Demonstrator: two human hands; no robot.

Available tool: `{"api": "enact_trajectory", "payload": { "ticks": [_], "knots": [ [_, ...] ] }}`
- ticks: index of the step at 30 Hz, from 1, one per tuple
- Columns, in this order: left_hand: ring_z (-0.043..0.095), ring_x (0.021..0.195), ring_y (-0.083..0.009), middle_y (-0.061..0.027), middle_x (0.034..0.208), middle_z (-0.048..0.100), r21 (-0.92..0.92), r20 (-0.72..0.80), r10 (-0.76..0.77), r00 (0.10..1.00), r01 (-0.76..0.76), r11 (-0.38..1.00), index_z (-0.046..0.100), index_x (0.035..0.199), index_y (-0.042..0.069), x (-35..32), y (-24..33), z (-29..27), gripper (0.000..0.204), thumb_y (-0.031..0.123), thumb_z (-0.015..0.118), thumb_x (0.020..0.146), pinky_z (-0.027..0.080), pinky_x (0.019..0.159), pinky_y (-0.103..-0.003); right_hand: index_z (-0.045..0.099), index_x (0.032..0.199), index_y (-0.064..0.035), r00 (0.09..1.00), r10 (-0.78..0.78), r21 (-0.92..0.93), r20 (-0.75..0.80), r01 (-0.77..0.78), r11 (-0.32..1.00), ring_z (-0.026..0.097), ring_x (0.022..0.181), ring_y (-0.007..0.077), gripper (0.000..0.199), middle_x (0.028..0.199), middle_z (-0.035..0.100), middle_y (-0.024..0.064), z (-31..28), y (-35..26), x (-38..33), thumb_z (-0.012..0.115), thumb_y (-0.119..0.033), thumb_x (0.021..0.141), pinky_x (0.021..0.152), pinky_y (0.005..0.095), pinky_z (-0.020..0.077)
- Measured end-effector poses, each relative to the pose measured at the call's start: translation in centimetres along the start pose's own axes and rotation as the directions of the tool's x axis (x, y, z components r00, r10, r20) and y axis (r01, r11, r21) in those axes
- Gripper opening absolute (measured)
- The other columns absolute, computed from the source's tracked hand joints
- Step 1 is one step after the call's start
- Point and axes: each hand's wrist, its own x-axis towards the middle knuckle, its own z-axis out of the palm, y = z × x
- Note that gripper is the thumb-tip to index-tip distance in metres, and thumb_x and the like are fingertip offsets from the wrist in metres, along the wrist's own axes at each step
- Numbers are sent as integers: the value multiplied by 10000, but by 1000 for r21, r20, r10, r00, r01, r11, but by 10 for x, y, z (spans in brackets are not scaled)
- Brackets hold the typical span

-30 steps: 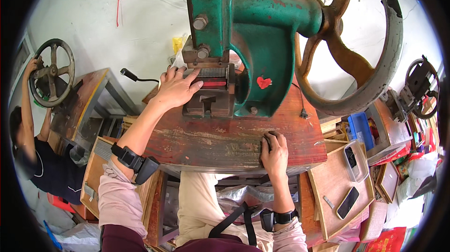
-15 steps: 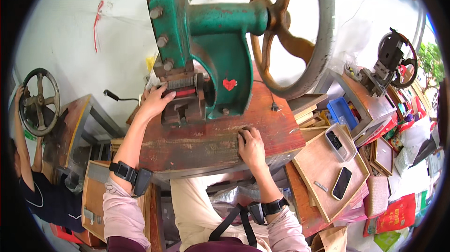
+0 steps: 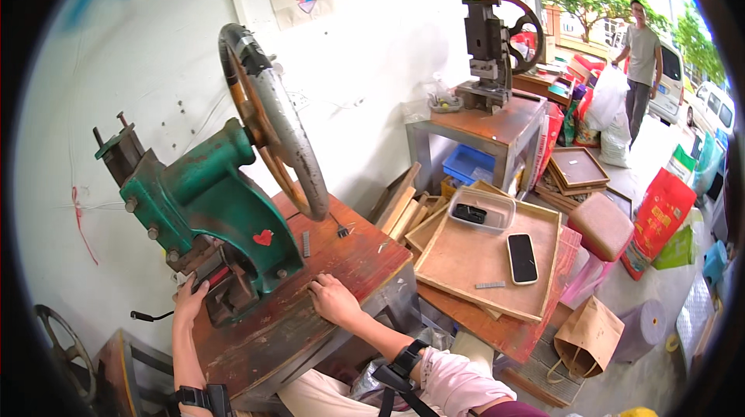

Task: Using a manual press machine to assemble or crimp metal parts.

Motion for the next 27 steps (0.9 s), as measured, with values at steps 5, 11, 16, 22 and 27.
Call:
{"api": "enact_trajectory", "payload": {
  "ticks": [5,11,16,22,27],
  "knots": [
    [289,1226,-402,-208,1282,433,43,-8,43,999,-43,998,441,1333,122,10,-12,6,589,451,524,852,199,1051,-453,593,912,-15,1000,-7,6,5,6,1000,522,890,291,168,856,545,133,-1,-1,2,528,-146,830,816,366,430],
    [225,1265,-401,-216,1364,329,126,-25,24,999,-21,992,375,1363,106,9,-10,9,598,464,456,891,196,1056,-467,558,878,-2,999,-28,47,-21,29,998,520,889,293,147,865,534,144,3,-1,4,507,-131,826,786,379,425],
    [99,1355,-346,-159,1463,198,195,10,-17,1000,15,981,291,1406,163,10,-8,20,610,501,392,909,142,1025,-578,556,873,2,999,-5,36,-33,6,999,520,888,297,145,863,536,147,-3,2,-1,504,-125,827,790,381,424],
    [181,1329,-353,-136,1427,289,146,-50,-10,999,17,989,374,1365,159,4,-10,17,590,502,430,889,155,1017,-581,553,848,1,999,-10,54,-32,12,998,522,884,300,123,859,539,154,-5,0,1,499,-106,815,795,383,424],
    [579,1031,-254,-184,1097,613,-293,-200,252,947,-303,907,523,1229,7,8,-39,17,586,401,627,809,442,883,-345,587,809,-28,993,-51,-261,110,78,962,549,816,330,124,836,581,175,17,-6,4,506,-118,780,754,417,460]
  ]
}}
